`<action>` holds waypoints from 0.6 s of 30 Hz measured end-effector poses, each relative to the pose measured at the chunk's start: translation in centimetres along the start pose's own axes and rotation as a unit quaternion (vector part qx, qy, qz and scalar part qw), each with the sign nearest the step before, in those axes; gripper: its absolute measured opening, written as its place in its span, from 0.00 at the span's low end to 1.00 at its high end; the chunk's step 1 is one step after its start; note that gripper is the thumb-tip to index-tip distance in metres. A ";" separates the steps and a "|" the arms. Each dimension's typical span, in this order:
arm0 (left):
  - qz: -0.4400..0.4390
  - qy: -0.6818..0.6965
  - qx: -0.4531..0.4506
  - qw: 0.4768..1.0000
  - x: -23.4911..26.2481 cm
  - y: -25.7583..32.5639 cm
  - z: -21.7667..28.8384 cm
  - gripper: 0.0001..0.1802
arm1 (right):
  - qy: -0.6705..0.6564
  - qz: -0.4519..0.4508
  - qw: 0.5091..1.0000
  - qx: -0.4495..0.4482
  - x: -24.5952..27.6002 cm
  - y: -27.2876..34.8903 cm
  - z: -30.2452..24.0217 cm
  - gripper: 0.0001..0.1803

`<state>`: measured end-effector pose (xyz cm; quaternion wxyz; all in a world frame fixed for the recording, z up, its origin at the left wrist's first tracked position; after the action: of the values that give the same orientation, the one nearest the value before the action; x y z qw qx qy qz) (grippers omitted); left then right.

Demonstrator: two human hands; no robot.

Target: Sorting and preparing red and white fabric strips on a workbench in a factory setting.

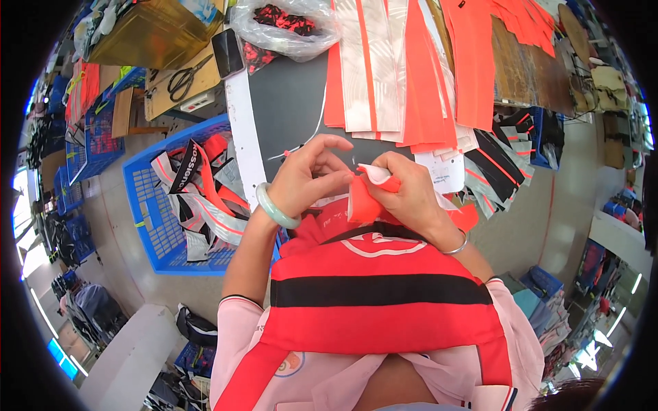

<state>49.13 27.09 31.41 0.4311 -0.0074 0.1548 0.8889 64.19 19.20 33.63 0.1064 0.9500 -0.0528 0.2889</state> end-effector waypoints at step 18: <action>0.094 0.134 -0.012 0.987 -2.4 -1.3 -1.8 0.10 | -0.113 0.107 0.988 -0.013 1.4 0.3 1.6 0.07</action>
<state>51.47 25.51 29.73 0.3214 -0.1169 0.1999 0.9182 66.15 18.45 33.12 0.0800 0.9639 -0.1697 0.1890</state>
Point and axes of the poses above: each hand's wrist, its own y-axis away from the middle knuckle, its own x-axis out of the back of the hand, z = x × y, the point moved 6 cm from there along -y, towards the middle knuckle, and after that the axes turned 5 degrees about -x, right-handed, at the moved point
